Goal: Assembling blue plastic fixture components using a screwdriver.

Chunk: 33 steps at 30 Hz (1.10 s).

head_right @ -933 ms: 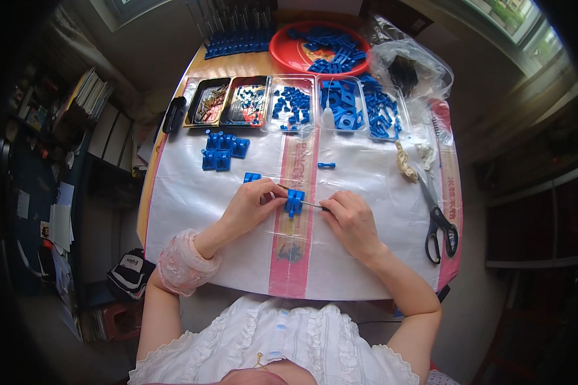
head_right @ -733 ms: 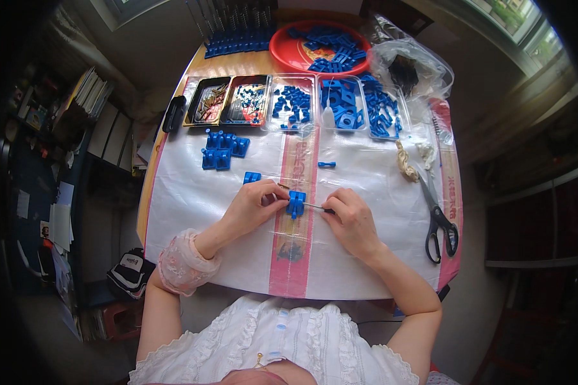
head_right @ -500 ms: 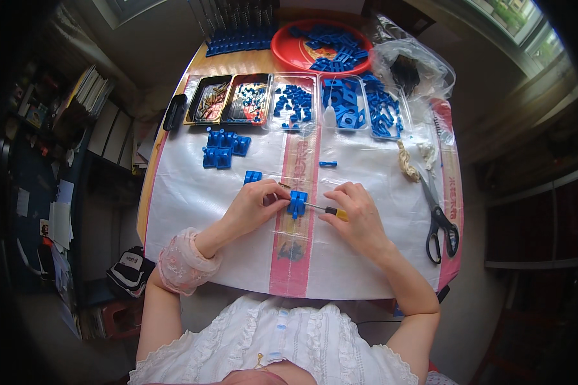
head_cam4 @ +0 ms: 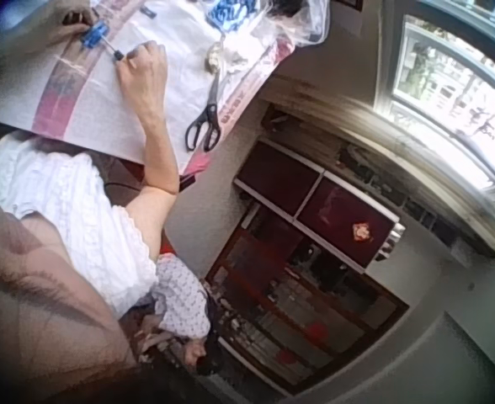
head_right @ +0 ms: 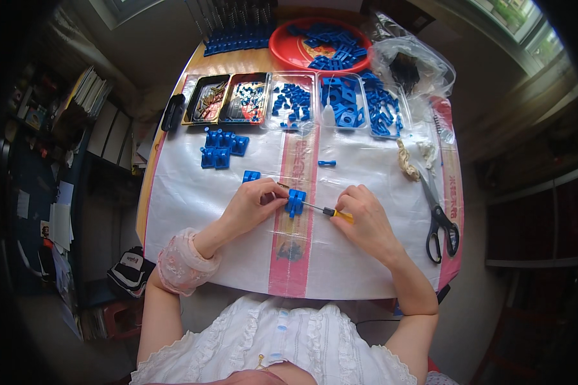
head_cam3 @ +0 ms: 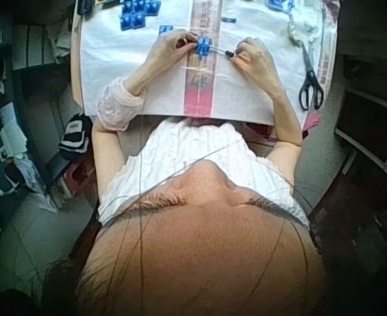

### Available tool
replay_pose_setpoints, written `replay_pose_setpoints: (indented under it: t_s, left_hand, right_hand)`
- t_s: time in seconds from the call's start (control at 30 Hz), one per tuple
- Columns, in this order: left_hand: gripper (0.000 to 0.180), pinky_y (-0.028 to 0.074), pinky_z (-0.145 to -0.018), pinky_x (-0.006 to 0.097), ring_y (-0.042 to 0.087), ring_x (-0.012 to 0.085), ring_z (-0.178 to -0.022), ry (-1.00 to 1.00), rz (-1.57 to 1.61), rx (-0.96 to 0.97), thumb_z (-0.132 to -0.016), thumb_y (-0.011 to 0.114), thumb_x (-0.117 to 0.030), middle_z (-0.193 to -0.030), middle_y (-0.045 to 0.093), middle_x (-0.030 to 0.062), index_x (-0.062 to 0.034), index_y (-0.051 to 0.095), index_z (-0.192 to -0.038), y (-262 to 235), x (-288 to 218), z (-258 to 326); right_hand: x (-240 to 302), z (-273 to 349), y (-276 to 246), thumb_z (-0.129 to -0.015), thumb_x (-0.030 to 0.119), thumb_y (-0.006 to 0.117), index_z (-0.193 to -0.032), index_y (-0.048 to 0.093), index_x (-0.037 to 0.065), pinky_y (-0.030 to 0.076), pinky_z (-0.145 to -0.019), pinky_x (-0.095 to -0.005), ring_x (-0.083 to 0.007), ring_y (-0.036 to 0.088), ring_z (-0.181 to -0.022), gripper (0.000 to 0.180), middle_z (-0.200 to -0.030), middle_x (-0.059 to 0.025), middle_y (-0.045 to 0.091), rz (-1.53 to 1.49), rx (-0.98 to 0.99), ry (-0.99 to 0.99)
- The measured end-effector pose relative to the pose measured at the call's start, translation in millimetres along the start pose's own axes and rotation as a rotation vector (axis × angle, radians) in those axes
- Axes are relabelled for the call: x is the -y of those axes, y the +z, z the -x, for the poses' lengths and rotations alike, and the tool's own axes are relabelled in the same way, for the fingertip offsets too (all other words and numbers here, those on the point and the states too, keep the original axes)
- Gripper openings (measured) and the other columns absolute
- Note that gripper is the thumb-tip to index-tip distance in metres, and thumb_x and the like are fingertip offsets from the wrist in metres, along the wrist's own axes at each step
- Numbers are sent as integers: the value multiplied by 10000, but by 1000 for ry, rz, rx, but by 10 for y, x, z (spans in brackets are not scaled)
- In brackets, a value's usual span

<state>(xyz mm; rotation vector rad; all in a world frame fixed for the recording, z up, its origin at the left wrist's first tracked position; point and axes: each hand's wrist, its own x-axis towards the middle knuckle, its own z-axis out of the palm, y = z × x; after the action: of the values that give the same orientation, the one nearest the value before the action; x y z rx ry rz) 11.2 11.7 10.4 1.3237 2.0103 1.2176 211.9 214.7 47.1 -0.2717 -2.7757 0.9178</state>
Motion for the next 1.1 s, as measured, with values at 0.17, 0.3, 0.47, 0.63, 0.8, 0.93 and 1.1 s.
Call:
replay_pose_setpoints:
  t_s: [0.17, 0.3, 0.47, 0.63, 0.8, 0.93, 1.1]
  left_hand:
    - [102, 557, -715, 330, 696, 220, -758, 19, -12, -3, -907, 746, -39, -903, 707, 105, -13, 747, -1006, -4, -1, 3]
    - [140, 546, -678, 274, 668, 144, -717, 65, -32, -9, -899, 757, -10, -906, 717, 65, -23, 748, -1038, 10, 66, 4]
    - [145, 545, -685, 275, 665, 143, -720, 50, -37, 9, -904, 751, -11, -902, 711, 63, -24, 742, -1048, 1, 33, 4]
    - [141, 544, -691, 276, 663, 142, -726, 53, -35, 11, -908, 748, -13, -904, 708, 63, -24, 741, -1048, -1, 41, 8]
    - [134, 546, -697, 278, 663, 143, -737, 47, -37, 13, -912, 747, -18, -914, 710, 66, -20, 741, -1046, -6, 50, -6]
    - [129, 548, -702, 280, 665, 147, -740, 39, -31, 11, -916, 744, -21, -920, 712, 68, -16, 742, -1045, -16, 44, -5]
    - [122, 549, -716, 298, 673, 175, -753, 22, -26, 9, -918, 740, -30, -917, 711, 87, -11, 741, -1038, -13, 33, 2]
  right_hand:
    - [-49, 10, 89, -750, 45, 820, -836, 638, 33, 485, -841, -413, -292, 602, -915, 201, -927, -98, 646, 18, -43, -40]
    - [-25, 10, 49, -765, 75, 835, -898, 670, 20, 488, -853, -407, -293, 605, -920, 219, -924, -104, 643, 57, -4, 32]
    - [-10, 7, -62, -820, 92, 809, -987, 709, 0, 498, -864, -398, -294, 594, -964, 215, -962, -105, 635, -19, 37, 82]
    - [20, 34, -64, -821, 61, 788, -985, 701, 4, 499, -855, -402, -296, 580, -987, 194, -983, -101, 628, 80, 43, -5]
    - [52, 23, 36, -788, 33, 790, -927, 643, 13, 501, -850, -403, -296, 582, -970, 203, -973, -96, 631, 80, 21, 23]
    - [37, 19, 42, -785, 41, 798, -938, 638, 17, 504, -850, -407, -295, 592, -970, 223, -965, -99, 633, 29, 45, 77]
    - [26, 17, -13, -804, 77, 811, -987, 689, 15, 503, -859, -403, -291, 599, -980, 228, -966, -108, 636, -44, 43, 72]
